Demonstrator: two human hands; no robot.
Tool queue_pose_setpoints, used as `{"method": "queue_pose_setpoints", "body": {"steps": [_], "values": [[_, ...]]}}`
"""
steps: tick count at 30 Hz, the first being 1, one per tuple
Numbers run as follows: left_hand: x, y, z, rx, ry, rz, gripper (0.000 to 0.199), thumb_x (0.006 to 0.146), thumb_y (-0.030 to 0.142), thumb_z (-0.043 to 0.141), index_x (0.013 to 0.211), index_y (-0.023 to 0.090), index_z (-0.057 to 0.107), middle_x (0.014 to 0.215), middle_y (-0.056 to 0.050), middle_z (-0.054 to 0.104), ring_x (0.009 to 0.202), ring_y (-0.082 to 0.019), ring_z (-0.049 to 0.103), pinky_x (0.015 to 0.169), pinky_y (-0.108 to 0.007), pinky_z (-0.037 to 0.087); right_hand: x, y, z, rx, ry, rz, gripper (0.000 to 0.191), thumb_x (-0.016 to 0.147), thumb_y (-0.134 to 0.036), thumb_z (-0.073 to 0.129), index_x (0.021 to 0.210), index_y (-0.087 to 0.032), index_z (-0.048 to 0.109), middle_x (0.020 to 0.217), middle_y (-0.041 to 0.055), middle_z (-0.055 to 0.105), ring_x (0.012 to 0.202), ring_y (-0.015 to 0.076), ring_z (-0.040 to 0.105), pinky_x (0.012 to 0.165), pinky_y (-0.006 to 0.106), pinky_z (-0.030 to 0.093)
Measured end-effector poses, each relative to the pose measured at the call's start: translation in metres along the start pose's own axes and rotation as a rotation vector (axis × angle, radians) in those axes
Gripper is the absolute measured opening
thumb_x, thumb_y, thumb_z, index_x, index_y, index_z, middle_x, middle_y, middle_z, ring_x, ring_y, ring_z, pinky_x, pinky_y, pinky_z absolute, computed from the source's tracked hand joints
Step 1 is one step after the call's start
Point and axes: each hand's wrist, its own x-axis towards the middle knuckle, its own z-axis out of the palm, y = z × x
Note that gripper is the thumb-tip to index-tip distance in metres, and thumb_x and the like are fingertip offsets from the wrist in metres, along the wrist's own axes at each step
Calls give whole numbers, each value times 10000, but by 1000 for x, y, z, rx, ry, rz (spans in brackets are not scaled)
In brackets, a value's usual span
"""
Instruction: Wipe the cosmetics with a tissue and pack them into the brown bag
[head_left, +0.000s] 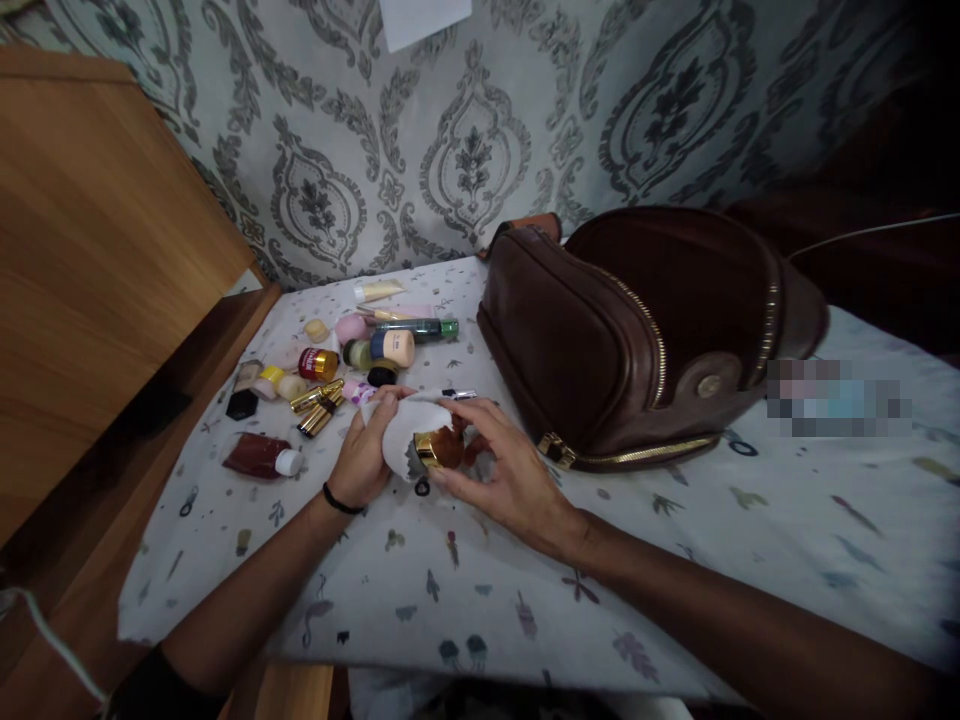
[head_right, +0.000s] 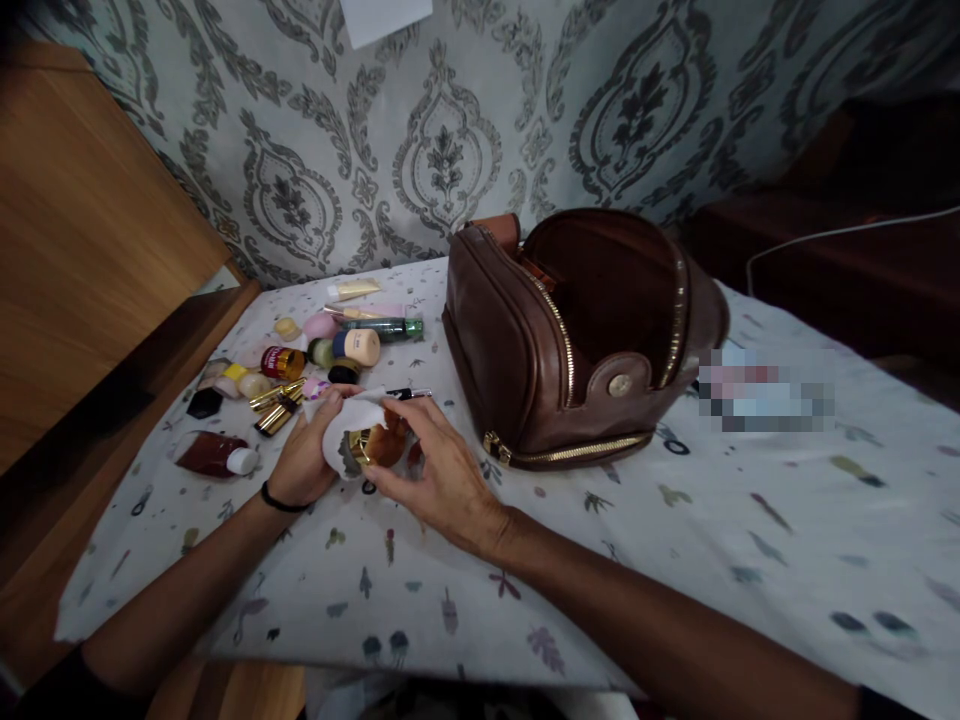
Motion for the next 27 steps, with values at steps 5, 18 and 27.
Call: {"method": "queue_pose_setpoints", "body": {"steps": [5,18,27], "values": [[0,-1,-1,19,-26,11,396,780,561,697,919,197,627,782,13,652,706,-146,613,638,-248,486,0,0,0,-50,2,2,627,786,-253,732,1369,-269,501,1137,82,572,1025,240,589,910,417,529],[-5,-1,-14,100,-376,33,563,704,545,797,1138,239,614,1061,-50,681,799,-172,617,658,-243,457,-2,7,2,-41,44,-72,621,803,-231,693,1389,-286,497,1093,80,637,939,233,615,804,376,535],[-5,-1,-11,95,-286,8,391,777,531,733,1004,225,645,800,5,641,631,-126,531,568,-224,393,-2,5,1,-25,24,-123,639,784,-161,701,1375,-294,500,1166,73,648,1025,250,621,876,404,524]]}}
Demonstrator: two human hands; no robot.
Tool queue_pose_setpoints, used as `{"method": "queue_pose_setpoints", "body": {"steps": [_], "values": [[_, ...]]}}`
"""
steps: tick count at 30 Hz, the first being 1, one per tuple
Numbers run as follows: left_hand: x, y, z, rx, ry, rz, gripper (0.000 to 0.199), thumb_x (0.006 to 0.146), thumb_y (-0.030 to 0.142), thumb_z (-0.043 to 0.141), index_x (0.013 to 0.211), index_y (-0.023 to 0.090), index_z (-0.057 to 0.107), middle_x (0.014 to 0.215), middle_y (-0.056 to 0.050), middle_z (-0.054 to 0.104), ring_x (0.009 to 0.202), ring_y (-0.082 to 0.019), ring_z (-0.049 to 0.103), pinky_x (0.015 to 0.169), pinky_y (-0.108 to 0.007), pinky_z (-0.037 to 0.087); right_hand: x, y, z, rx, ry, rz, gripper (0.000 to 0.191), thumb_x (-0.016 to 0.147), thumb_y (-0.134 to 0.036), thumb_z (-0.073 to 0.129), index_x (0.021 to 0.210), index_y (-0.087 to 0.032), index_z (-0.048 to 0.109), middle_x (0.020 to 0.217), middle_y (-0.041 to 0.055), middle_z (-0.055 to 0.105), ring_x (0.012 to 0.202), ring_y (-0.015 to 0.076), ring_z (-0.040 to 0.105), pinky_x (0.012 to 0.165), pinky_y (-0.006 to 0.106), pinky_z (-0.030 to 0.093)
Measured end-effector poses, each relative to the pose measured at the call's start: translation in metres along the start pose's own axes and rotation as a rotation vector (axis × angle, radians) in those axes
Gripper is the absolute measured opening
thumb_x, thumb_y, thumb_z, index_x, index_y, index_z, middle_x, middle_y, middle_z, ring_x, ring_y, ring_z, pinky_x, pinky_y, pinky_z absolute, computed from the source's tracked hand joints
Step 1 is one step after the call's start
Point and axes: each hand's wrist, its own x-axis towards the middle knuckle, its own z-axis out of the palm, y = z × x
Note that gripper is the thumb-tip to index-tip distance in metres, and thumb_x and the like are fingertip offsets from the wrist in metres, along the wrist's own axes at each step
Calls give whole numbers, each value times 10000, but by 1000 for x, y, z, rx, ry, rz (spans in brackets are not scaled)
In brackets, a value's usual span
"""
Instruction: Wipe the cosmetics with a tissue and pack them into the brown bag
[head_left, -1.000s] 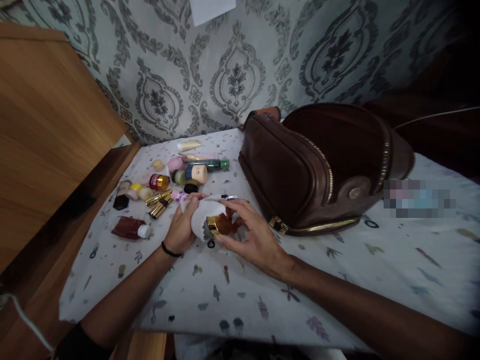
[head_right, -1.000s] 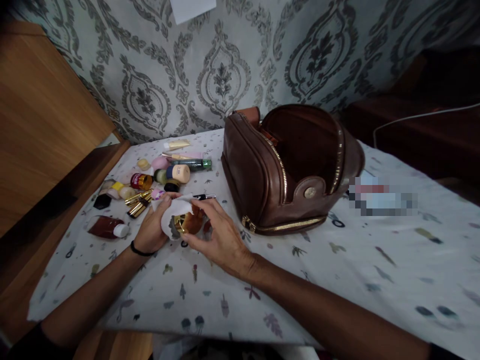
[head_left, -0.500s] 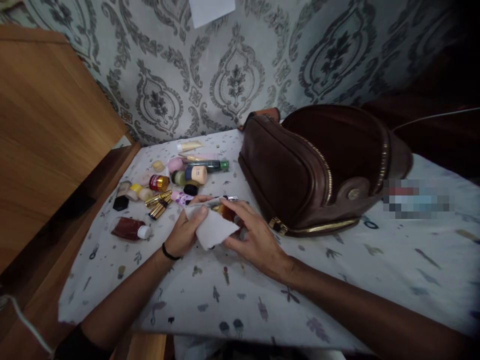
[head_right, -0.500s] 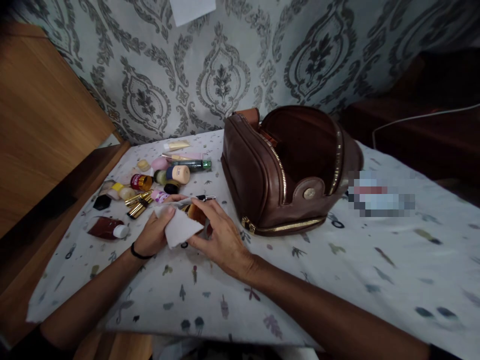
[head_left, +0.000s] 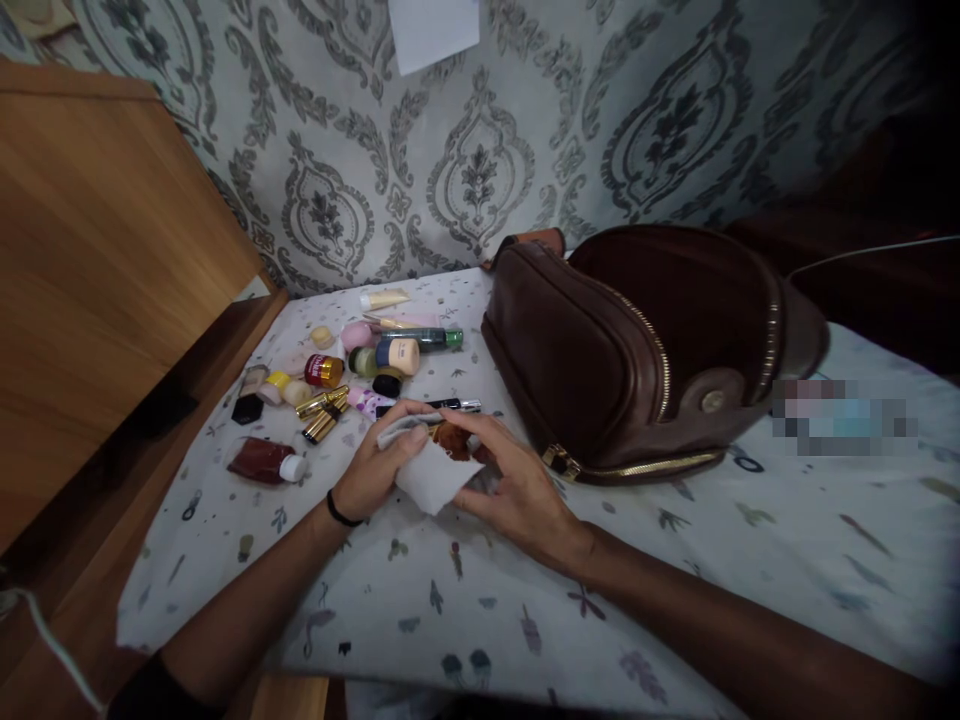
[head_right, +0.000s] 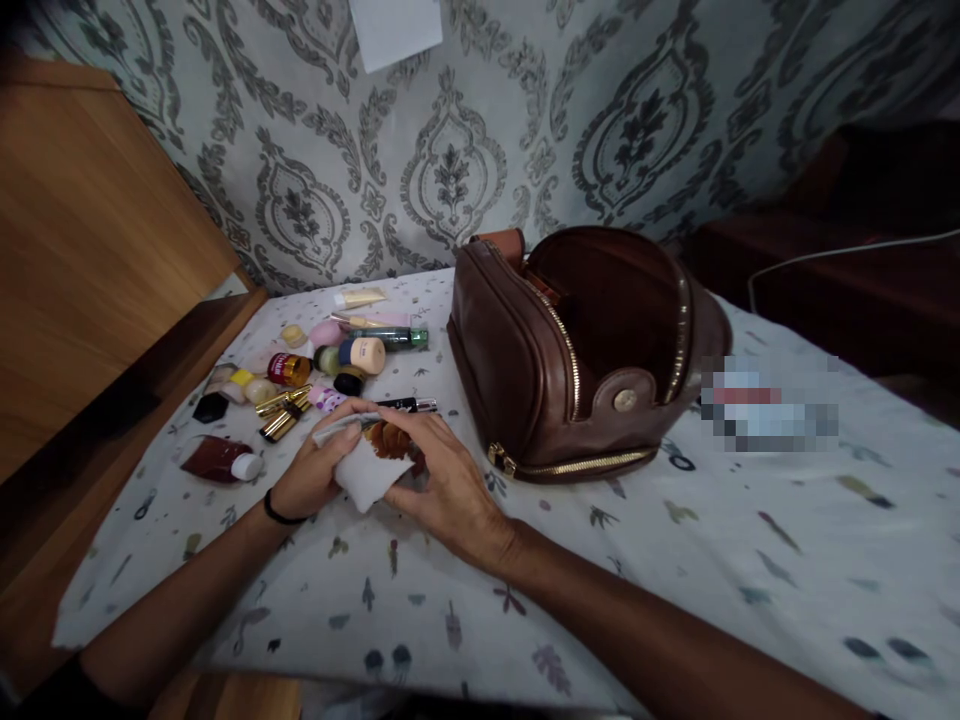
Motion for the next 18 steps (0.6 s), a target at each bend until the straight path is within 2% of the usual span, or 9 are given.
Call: {"method": "queue_pose_setpoints", "body": {"steps": [3,7,11,14,18], "values": [[1,2,4,-4,91,-21,352,781,538,711,909,216,651,710,14,609,600,-138,514,544,-236,380,0,-1,0,-3,-8,11,640,772,-190,746,1357,-293,508,1156,75,653,1039,262,618,879,416,529],[3,4,9,-16,169,18,320,779,505,711,787,195,635,708,8,599,638,-142,520,579,-243,395,-2,-1,3,-6,27,50,645,753,-228,786,1331,-282,505,1226,90,623,1118,272,598,938,428,515],[5,0,10,-28,242,50,327,811,516,671,810,195,613,730,17,599,646,-131,524,588,-232,405,-1,-1,5,13,51,187,605,722,-260,805,1255,-255,519,1199,89,613,1048,249,616,878,391,538],[4,-4,8,37,289,108,301,863,501,631,859,200,620,786,17,608,700,-132,536,619,-222,415,0,-3,4,34,12,281,610,708,-272,811,1237,-239,509,1147,74,632,976,228,638,858,375,541],[0,-6,7,196,285,183,259,939,463,554,940,216,633,865,13,612,752,-124,533,650,-204,413,0,-4,3,36,7,306,650,686,-316,829,1240,-233,499,1174,81,636,1009,243,645,883,388,535]]}}
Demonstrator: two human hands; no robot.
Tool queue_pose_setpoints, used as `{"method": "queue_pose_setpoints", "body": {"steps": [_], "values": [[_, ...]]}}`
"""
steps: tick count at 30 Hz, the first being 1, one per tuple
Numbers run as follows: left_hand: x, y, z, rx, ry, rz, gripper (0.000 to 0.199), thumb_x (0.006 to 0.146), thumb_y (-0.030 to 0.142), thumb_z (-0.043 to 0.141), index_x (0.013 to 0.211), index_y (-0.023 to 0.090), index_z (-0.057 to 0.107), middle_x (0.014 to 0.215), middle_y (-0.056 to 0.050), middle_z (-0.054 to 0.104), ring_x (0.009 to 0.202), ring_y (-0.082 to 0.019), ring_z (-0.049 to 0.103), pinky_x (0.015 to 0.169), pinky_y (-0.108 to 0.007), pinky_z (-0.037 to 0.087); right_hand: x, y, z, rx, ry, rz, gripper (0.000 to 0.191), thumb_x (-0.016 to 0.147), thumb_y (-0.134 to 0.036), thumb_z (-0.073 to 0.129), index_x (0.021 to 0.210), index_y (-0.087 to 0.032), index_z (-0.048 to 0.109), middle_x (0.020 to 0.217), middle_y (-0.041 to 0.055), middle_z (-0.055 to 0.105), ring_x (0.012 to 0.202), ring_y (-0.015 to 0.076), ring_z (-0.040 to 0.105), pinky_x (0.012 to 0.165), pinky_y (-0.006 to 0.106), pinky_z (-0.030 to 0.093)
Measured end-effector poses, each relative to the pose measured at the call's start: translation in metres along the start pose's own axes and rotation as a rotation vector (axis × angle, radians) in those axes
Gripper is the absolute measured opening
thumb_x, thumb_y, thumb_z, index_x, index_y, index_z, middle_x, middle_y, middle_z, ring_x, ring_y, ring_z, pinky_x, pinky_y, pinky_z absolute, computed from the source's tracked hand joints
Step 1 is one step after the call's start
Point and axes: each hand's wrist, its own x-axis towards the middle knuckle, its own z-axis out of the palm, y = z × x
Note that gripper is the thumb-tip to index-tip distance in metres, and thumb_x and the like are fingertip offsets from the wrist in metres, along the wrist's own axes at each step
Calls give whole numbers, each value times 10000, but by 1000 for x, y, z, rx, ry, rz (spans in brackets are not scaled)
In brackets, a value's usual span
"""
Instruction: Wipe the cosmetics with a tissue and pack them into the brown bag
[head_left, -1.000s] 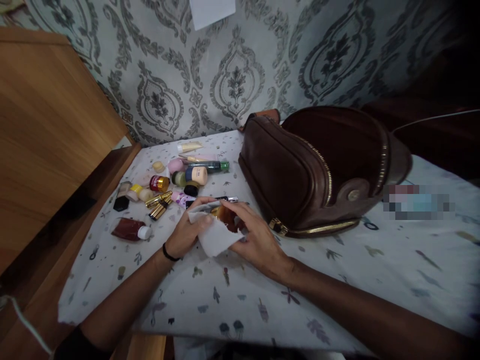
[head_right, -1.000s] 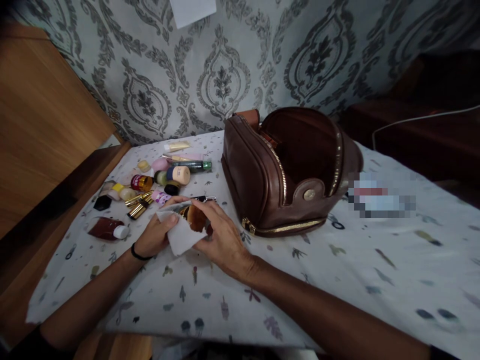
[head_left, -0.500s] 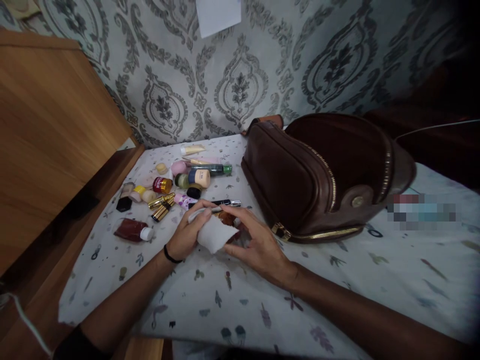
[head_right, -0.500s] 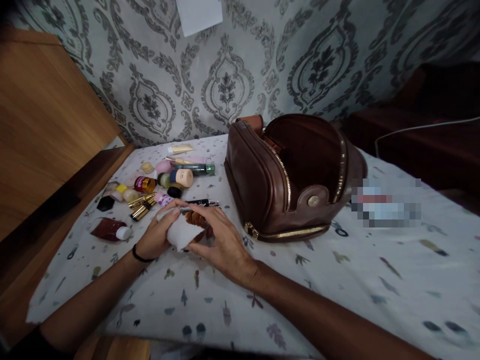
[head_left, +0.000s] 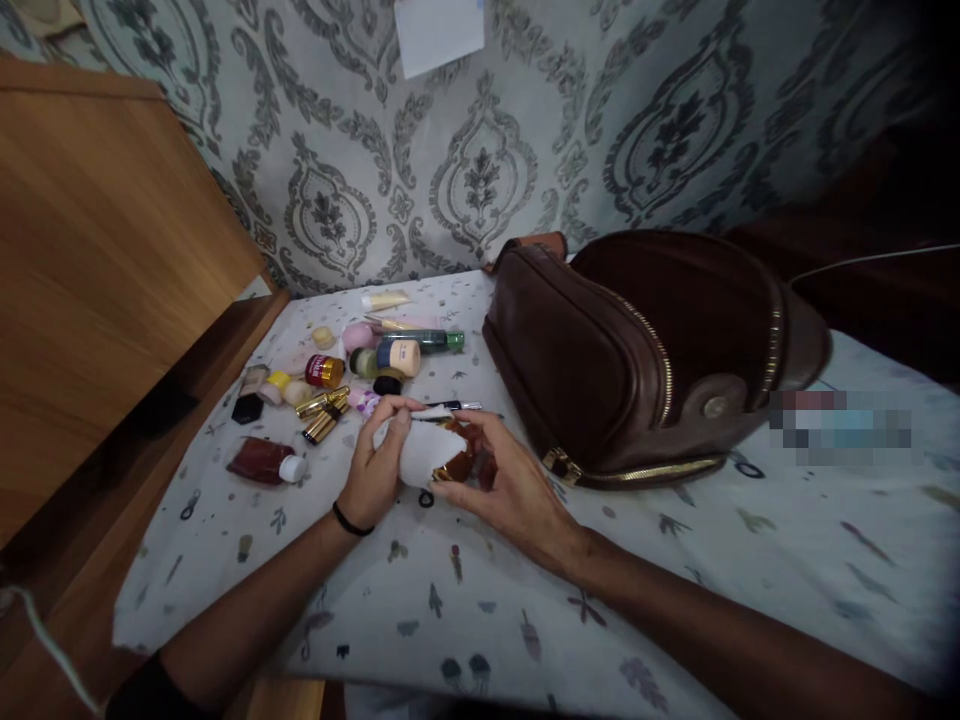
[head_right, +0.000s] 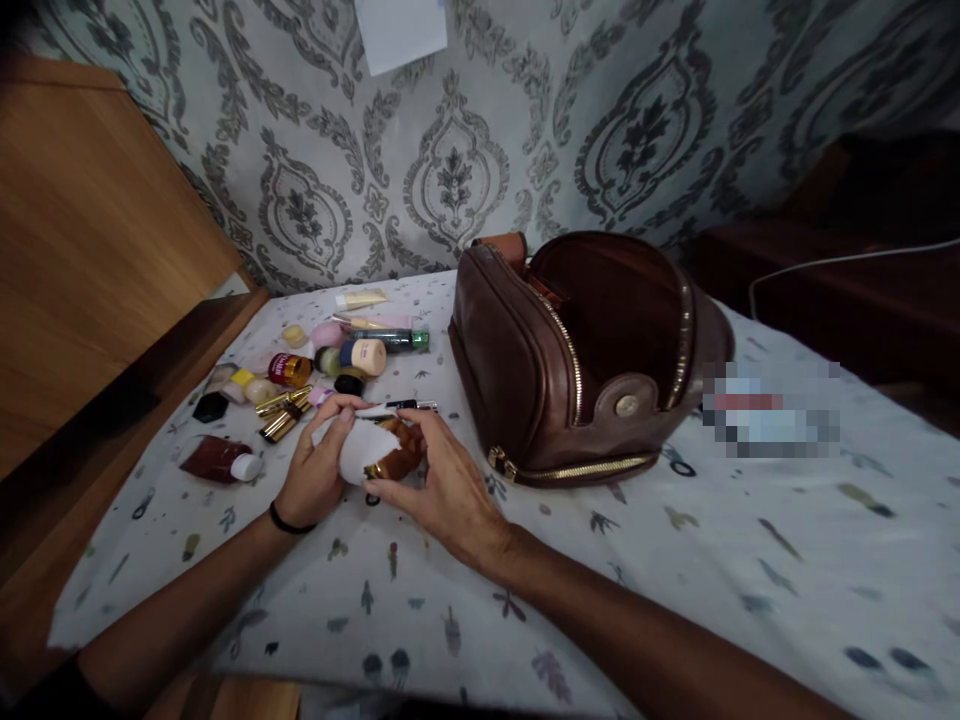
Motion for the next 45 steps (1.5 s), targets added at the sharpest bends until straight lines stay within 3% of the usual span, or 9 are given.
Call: {"method": "queue_pose_setpoints", "body": {"steps": [10,13,17,20,25,30,34,39,45], "values": [[4,7,3,-259,64,-144,388,796,564,701,874,192,624,694,40,564,593,-98,499,536,-187,402,0,5,1,21,28,-99,559,752,-285,784,1265,-258,564,1198,66,639,998,218,642,803,330,554],[4,14,2,-286,-33,-211,453,770,602,710,925,183,633,720,22,610,624,-117,558,590,-212,453,0,6,0,43,11,-142,563,762,-261,776,1284,-279,566,1183,54,648,994,213,634,821,335,549],[2,18,-4,-311,-257,-231,585,709,617,760,1086,193,621,899,-32,681,757,-166,637,688,-251,500,0,9,0,102,23,-127,597,765,-239,753,1323,-291,546,1235,62,633,1028,221,625,813,338,554],[1,15,-9,-306,-351,-224,652,635,573,834,1122,214,595,926,-23,676,721,-152,618,633,-232,480,-1,10,1,154,33,-76,633,751,-253,766,1337,-291,532,1229,67,629,1008,217,629,778,328,563],[1,12,-5,-174,-167,-191,435,759,580,731,920,200,593,662,50,573,550,-87,477,509,-181,375,-1,11,5,191,54,-36,656,685,-314,842,1268,-265,546,1219,79,610,1034,228,622,843,364,563],[4,14,7,-309,53,-190,462,683,539,803,705,186,507,587,80,491,517,-58,418,490,-156,363,-2,8,7,147,16,-43,490,700,-237,825,1119,-240,569,1025,36,634,886,191,631,793,341,556],[5,13,10,-349,124,-209,476,648,537,826,736,191,512,574,85,520,492,-58,450,477,-162,374,-4,4,6,89,-42,-56,504,715,-236,826,1146,-239,566,1003,32,634,876,192,622,798,341,545],[9,12,12,-421,224,-305,517,595,560,837,724,199,490,507,87,535,438,-69,467,458,-184,380,-7,0,5,4,-182,-197,663,722,-217,831,1316,-261,540,1088,48,603,975,201,610,851,333,542],[10,13,15,-534,212,-447,428,676,506,814,750,178,550,559,60,590,496,-91,539,508,-213,444,-5,-4,3,20,-136,-218,625,741,-289,826,1305,-257,561,1064,58,612,982,218,618,844,339,547]]}}
